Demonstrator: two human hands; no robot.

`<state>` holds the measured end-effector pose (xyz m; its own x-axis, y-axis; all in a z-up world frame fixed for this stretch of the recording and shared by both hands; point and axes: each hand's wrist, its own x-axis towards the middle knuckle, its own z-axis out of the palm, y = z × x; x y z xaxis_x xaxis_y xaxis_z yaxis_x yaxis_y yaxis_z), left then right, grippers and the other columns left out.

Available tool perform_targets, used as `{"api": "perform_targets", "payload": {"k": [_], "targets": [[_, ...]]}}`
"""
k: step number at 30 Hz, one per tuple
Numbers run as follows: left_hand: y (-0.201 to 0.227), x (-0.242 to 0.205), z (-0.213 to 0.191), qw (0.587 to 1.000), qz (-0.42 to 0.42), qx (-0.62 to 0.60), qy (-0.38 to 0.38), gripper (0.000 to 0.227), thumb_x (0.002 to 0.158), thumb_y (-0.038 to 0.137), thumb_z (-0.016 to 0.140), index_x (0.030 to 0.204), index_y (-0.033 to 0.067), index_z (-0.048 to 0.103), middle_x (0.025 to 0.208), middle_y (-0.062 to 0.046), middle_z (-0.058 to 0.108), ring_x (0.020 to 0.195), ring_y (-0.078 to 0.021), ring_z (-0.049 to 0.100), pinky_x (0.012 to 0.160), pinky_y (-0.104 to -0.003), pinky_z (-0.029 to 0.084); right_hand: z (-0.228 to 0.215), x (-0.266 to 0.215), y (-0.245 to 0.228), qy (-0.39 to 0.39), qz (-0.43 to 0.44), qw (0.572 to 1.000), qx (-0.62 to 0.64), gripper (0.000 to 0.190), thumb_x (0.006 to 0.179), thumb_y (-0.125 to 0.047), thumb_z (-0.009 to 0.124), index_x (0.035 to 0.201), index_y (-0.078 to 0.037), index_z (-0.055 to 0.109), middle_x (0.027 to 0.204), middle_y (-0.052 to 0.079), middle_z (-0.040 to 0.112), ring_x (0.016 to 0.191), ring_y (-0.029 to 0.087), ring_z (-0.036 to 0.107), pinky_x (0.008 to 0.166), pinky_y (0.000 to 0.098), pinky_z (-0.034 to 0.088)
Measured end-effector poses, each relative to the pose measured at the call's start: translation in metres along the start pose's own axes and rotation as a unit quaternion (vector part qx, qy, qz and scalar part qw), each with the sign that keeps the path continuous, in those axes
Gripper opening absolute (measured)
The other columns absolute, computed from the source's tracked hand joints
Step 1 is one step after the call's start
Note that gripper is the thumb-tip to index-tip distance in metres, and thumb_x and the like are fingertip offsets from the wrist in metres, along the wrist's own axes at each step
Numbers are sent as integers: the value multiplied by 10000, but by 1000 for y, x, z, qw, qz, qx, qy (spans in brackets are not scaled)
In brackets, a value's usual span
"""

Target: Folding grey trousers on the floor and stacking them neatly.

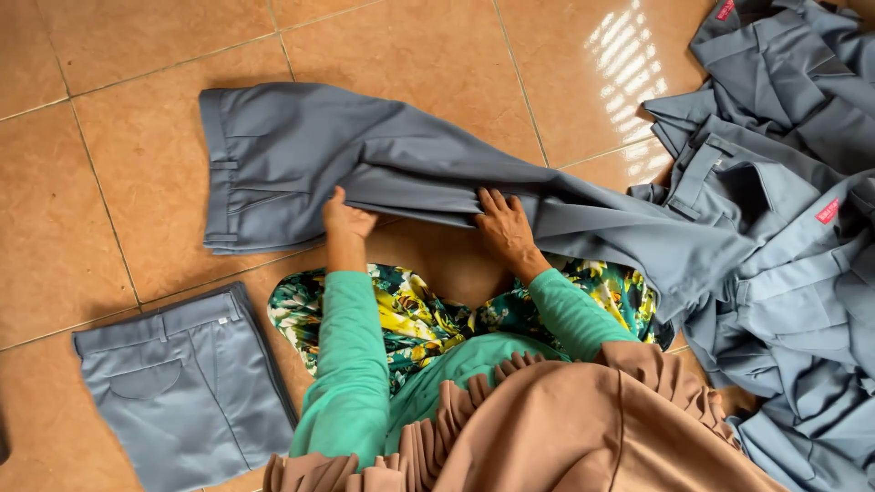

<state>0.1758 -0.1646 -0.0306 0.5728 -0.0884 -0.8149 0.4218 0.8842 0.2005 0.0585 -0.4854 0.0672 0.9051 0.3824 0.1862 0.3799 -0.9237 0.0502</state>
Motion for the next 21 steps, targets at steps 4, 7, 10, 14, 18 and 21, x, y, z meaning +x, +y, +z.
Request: {"api": "perform_targets", "payload": {"k": [4,7,10,14,18,21], "targets": [[91,22,-46,996,72,-56,18,787,1007,522,554,1553,16,299,1586,-232,381,1499,-344,332,1254,-554,202,27,-10,-7,-42,9,999,5,133,894,-217,640,895,-192,771,1369,84,578,1314,280,524,922,417,433],[144,-39,-53,985,156,-48,55,1013,966,499,633,1621,10,34,1701,-213,-19,1573,-300,39,1280,-532,-3,51,-19,-9,-69,-14,997,-16,144,918,-253,626,910,-235,769,1310,44,600,1278,241,537,944,403,422],[166,-24,-116,963,201,-118,132,1005,918,511,704,1621,87,124,1675,-191,170,1559,-303,180,1257,-598,88,53,-19,-13,-120,-10,993,3,179,947,-225,611,1052,-242,755,1463,8,537,1393,244,464,973,426,417],[127,-3,-147,960,189,-86,185,1053,882,580,739,1615,110,148,1600,-312,273,1493,-437,288,1192,-698,211,55,-6,-5,-19,-4,999,49,112,926,-221,603,907,-203,712,1203,3,647,1147,225,617,864,403,469],[45,-29,-72,979,122,-74,144,1090,787,550,866,1581,101,268,1483,-292,489,1407,-476,412,1129,-729,288,13,12,6,188,-25,980,53,142,911,-173,625,774,-205,642,1005,-20,689,915,172,694,729,314,480],[-27,-28,-43,982,95,-87,135,999,789,573,858,1514,86,373,1444,-293,527,1367,-465,471,1127,-724,306,-21,23,5,246,-39,962,107,230,961,-116,606,739,-170,626,985,9,681,903,207,672,695,299,454]]}}
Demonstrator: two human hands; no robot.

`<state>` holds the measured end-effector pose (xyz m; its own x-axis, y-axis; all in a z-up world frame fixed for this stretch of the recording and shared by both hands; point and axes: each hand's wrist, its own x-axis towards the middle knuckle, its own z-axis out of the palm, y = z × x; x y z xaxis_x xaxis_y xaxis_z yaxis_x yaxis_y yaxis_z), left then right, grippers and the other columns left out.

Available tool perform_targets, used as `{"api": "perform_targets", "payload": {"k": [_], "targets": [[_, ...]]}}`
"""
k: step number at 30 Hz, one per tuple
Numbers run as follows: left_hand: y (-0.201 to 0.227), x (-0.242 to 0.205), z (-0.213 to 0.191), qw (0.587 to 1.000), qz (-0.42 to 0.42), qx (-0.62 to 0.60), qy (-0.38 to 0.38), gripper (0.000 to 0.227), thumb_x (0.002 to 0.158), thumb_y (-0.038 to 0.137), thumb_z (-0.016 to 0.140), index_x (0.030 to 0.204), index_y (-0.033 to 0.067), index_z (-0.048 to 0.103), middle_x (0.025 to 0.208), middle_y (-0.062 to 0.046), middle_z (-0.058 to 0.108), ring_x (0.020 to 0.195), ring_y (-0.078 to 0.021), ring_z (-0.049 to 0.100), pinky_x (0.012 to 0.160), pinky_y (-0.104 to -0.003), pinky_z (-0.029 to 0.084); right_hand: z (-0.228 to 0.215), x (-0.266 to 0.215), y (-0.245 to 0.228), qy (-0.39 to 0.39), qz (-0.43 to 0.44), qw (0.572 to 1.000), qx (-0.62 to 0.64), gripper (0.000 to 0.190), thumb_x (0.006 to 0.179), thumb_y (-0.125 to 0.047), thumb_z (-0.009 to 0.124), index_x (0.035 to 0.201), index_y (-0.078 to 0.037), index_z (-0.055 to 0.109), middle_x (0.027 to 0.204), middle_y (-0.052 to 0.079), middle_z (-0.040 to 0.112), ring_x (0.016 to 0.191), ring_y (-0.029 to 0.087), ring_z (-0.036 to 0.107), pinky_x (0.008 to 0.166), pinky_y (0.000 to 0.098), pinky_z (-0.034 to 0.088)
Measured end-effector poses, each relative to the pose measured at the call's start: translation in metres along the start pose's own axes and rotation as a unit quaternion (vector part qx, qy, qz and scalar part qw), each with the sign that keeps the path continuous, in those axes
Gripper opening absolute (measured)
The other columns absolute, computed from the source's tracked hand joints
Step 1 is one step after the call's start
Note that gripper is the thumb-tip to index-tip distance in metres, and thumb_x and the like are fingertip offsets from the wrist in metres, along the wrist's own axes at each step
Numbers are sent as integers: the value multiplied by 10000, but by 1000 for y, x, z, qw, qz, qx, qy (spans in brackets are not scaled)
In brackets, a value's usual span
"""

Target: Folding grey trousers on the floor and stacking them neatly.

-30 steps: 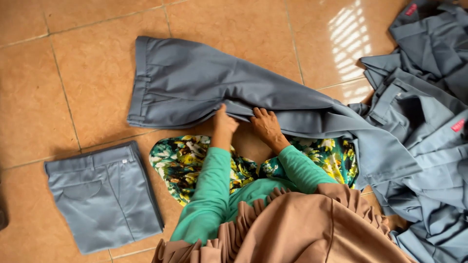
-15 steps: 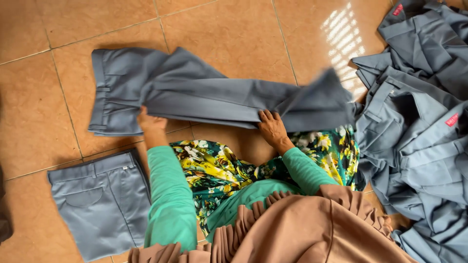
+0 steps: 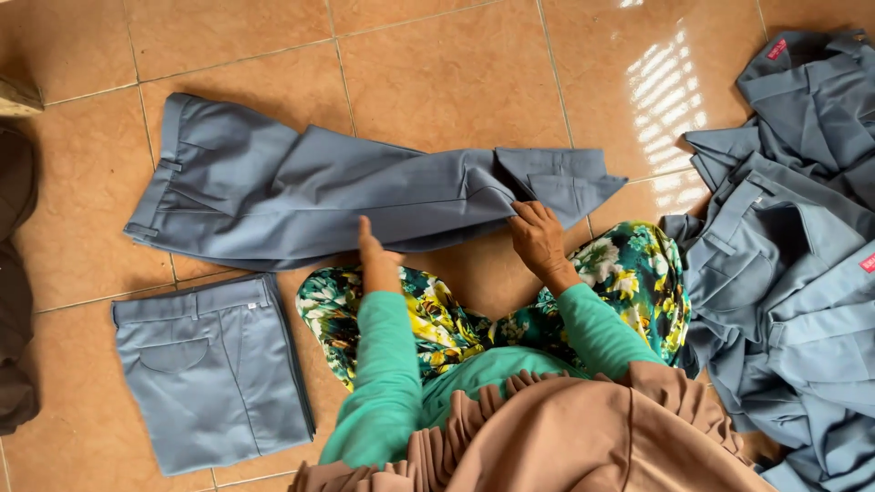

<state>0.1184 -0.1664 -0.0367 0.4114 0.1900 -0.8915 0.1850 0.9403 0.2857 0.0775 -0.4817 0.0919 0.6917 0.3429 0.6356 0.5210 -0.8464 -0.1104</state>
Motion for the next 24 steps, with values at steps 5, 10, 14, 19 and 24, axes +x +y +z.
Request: {"api": "perform_targets", "payload": {"k": [5,10,14,19,24], "targets": [[-23,-13,7,999,1,32,5,923,872,558,779,1529,109,312,1505,-307,404,1416,-452,369,1165,-674,230,-16,-27,-3,-64,0,998,25,132,976,-94,560,1026,-191,633,958,26,652,836,218,651,698,319,481],[30,-125,56,993,79,66,-58,849,958,523,697,1553,51,317,1523,-265,465,1433,-395,422,1181,-627,268,-7,-72,4,-216,88,972,8,595,894,-153,643,1458,-177,455,825,58,682,823,232,691,826,389,478],[77,-150,76,978,169,67,-106,932,984,494,668,1596,-4,172,1637,-281,141,1512,-376,148,1213,-568,140,12,-79,34,-197,42,975,-89,200,886,-198,613,1076,-256,631,747,-45,661,806,165,638,891,424,411],[149,-87,112,961,209,44,-177,801,991,428,685,1523,-48,320,1491,-295,492,1361,-414,522,1096,-607,479,-4,20,87,-85,23,983,-163,117,850,-224,718,953,-273,691,778,-30,658,818,176,647,911,450,451],[185,-151,155,941,238,-16,-242,625,921,427,678,1323,-33,546,1261,-265,692,1142,-430,717,954,-616,619,-73,135,100,59,-20,978,-197,51,946,-258,730,981,-258,694,980,-41,646,1094,182,615,1033,452,361]]}}
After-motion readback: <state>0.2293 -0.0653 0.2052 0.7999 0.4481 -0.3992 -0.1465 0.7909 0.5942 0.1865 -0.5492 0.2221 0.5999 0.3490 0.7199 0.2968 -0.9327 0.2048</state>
